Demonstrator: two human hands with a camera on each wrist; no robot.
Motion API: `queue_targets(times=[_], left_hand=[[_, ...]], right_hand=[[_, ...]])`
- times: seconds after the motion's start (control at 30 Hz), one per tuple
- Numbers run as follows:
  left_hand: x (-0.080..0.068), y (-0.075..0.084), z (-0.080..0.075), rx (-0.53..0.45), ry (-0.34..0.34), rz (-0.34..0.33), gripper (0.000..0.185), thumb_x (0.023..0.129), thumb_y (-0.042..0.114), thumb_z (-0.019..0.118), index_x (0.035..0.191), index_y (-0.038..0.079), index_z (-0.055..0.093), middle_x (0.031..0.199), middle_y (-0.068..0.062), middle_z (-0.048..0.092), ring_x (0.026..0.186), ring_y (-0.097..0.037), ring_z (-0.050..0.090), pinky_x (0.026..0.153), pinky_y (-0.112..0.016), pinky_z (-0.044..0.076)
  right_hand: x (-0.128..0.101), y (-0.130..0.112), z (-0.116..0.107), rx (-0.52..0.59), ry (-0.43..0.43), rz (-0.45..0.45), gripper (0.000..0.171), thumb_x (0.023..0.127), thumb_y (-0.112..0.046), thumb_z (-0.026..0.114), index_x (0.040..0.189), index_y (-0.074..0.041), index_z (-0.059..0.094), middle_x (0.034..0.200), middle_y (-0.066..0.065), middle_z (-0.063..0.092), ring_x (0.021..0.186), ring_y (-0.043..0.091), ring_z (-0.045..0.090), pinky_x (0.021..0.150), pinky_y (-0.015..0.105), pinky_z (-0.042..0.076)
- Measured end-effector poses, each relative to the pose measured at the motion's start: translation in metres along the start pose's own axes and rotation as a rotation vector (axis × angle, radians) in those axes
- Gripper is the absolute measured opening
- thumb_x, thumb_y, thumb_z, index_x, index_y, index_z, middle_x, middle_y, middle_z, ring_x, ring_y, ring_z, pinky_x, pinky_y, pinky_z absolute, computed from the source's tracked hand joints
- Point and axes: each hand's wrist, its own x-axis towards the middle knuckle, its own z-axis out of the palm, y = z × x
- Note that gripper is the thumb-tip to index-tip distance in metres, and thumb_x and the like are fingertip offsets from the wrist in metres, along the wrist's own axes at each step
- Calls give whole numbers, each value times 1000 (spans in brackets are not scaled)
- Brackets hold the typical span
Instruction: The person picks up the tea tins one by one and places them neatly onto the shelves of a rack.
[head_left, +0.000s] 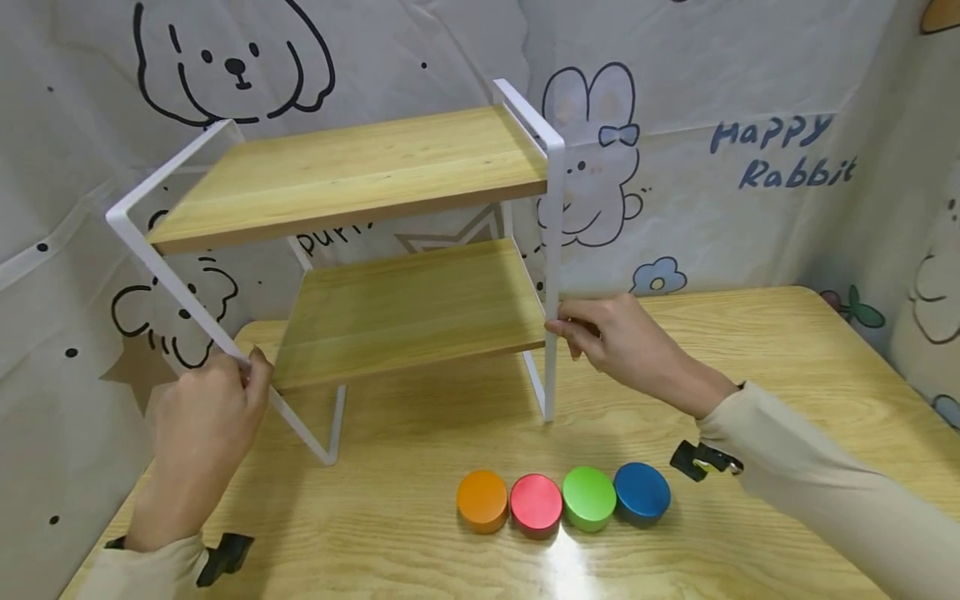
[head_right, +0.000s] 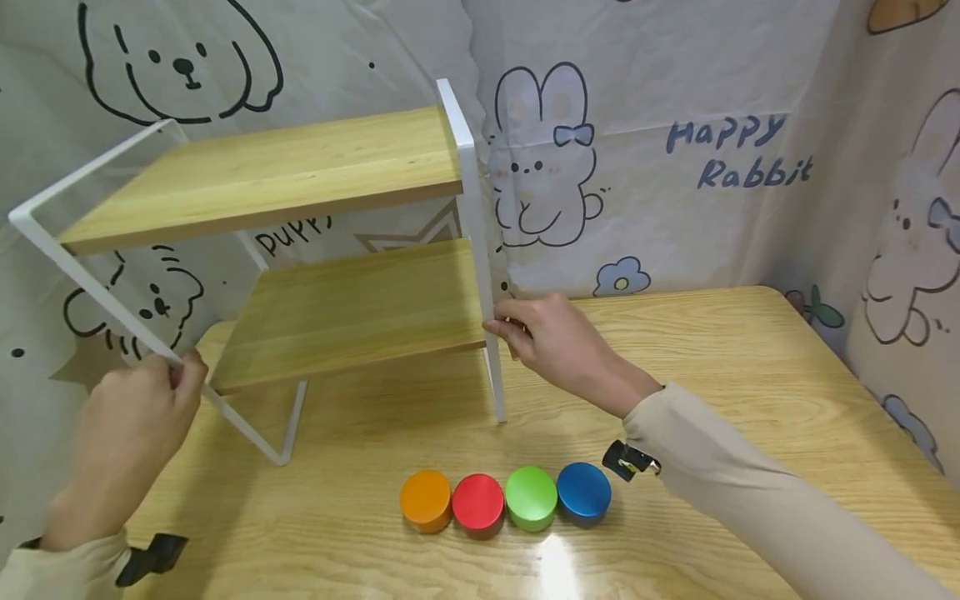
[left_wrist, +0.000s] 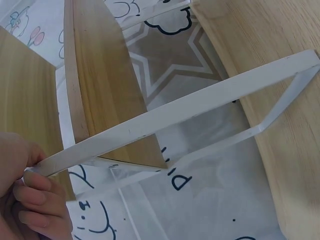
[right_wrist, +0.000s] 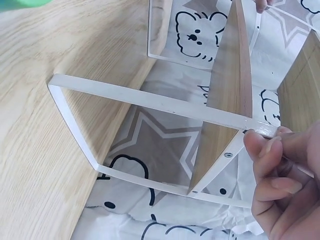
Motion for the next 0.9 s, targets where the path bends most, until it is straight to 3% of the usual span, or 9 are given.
queue_targets(times=[0.23, 0.47, 0.7, 0.9], left_hand=[[4, 8, 7, -9, 14, 20, 43, 96, 18, 44, 55, 10, 36, 47, -1, 30, 38, -19, 29, 34, -35, 24], [8, 13, 13, 15, 100, 127, 43, 94, 17, 45, 53, 10, 36, 45, -2, 30, 36, -19, 28, 32, -32, 22], [14, 16, 15, 86, 164, 229, 45, 92, 20, 43, 49, 9, 35, 49, -7, 34, 51, -36, 37, 44, -38, 23], [15, 17, 15, 60, 145, 225, 43, 91, 18, 44, 50, 8, 38, 51, -10, 39, 53, -37, 37, 46, -40, 25]], right_hand=[[-8, 1, -9, -29, 11, 21, 16, 91, -7, 63, 76, -11, 61, 59, -5, 54, 48, 4, 42, 44, 22, 36], [-17, 3, -15, -74, 33, 10, 16, 90, -5, 64, 75, -11, 62, 59, -6, 54, 48, 3, 42, 44, 22, 36], [-25, 6, -17, -91, 102, -52, 21, 85, -1, 68, 70, -14, 62, 57, -10, 53, 47, -2, 39, 42, 21, 33], [-29, 6, -17, -77, 130, -83, 22, 82, 1, 70, 69, -14, 63, 57, -13, 52, 45, -3, 37, 41, 17, 30]])
